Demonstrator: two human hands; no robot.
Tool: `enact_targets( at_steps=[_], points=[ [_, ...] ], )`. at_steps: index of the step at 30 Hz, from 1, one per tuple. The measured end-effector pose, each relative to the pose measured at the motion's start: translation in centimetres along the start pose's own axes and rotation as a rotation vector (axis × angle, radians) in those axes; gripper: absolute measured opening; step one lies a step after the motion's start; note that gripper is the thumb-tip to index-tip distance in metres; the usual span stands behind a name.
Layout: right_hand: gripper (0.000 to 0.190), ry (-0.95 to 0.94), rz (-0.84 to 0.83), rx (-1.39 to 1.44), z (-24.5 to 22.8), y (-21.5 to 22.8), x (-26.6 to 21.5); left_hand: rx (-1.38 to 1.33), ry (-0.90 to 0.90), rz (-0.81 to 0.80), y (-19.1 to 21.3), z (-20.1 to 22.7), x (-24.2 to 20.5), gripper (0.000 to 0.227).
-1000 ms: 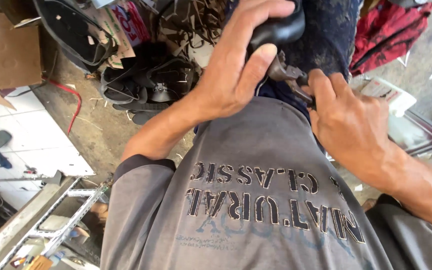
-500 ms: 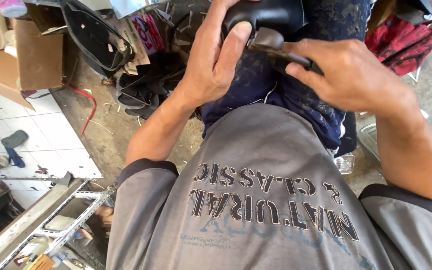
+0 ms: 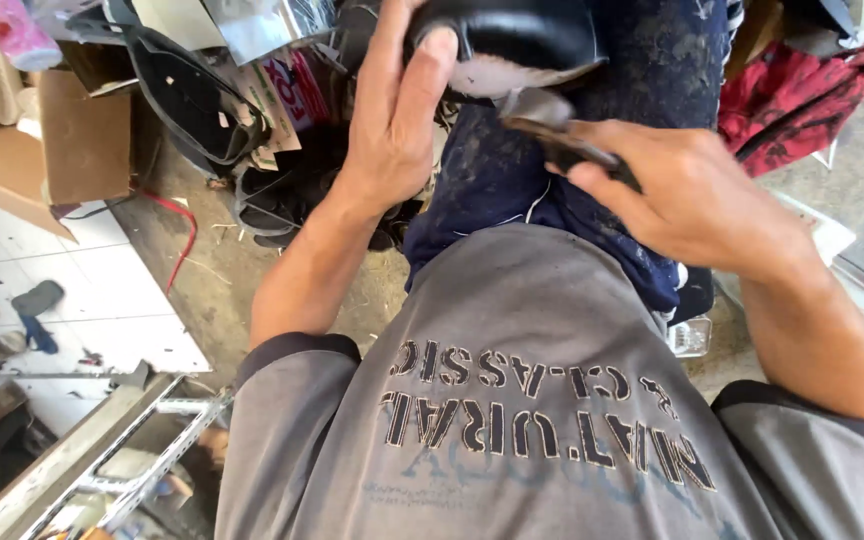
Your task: The person holds a black sandal on their lap and uses a hammer to repeatedly strike the sole and heel area. They rotate the sandal to work on different sections of the sole while continuing to hammer it.
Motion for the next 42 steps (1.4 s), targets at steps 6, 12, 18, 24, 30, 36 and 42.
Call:
enact_targets(
  at_steps=[6,12,18,24,30,36,42],
  points=[
    [0.042,0.07,-0.148,0.025,0.3,0.0,4.3,0.015,-0.012,0.019,0.1,1.4,-0.2,0.043],
    [0.023,-0.014,-0.153,0.041,1.6,1.2,4.3,-0.039,-0.006,0.016,0.0,1.1,-0.3,0.046],
    [0.032,0.066,0.054,-0.329,-1.5,2.1,0.7,-0.092,0.006,-0.067,-1.4,1.8,-0.4,0.041],
    [0.033,0.038,0.118,-0.454,-0.4,1.4,-0.8,-0.059,-0.009,-0.071,-1.5,2.3,-0.4,0.037],
    [0.015,0.195,0.326,-0.566,0.6,0.5,-2.0,-0.001,0.014,-0.122,-2.0,2.8,-0.3,0.033],
    [0.036,-0.128,0.21,-0.779,-0.1,-2.3,-5.9,0.047,-0.071,-0.128,-4.4,3.1,-2.0,0.039],
    [0.029,-0.078,0.221,-0.896,0.0,-2.2,-5.0,0.074,-0.1,-0.189,-3.2,4.2,-1.6,0.034]
  ],
)
Point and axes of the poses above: each hand's wrist, its own x-axis towards the middle knuckle, its own y-axis out of the back of the hand, z = x × y, the point moved 9 cm from there along x, towards the middle knuckle, and after that the axes turned 12 degrees about x, right-handed, at the moved point
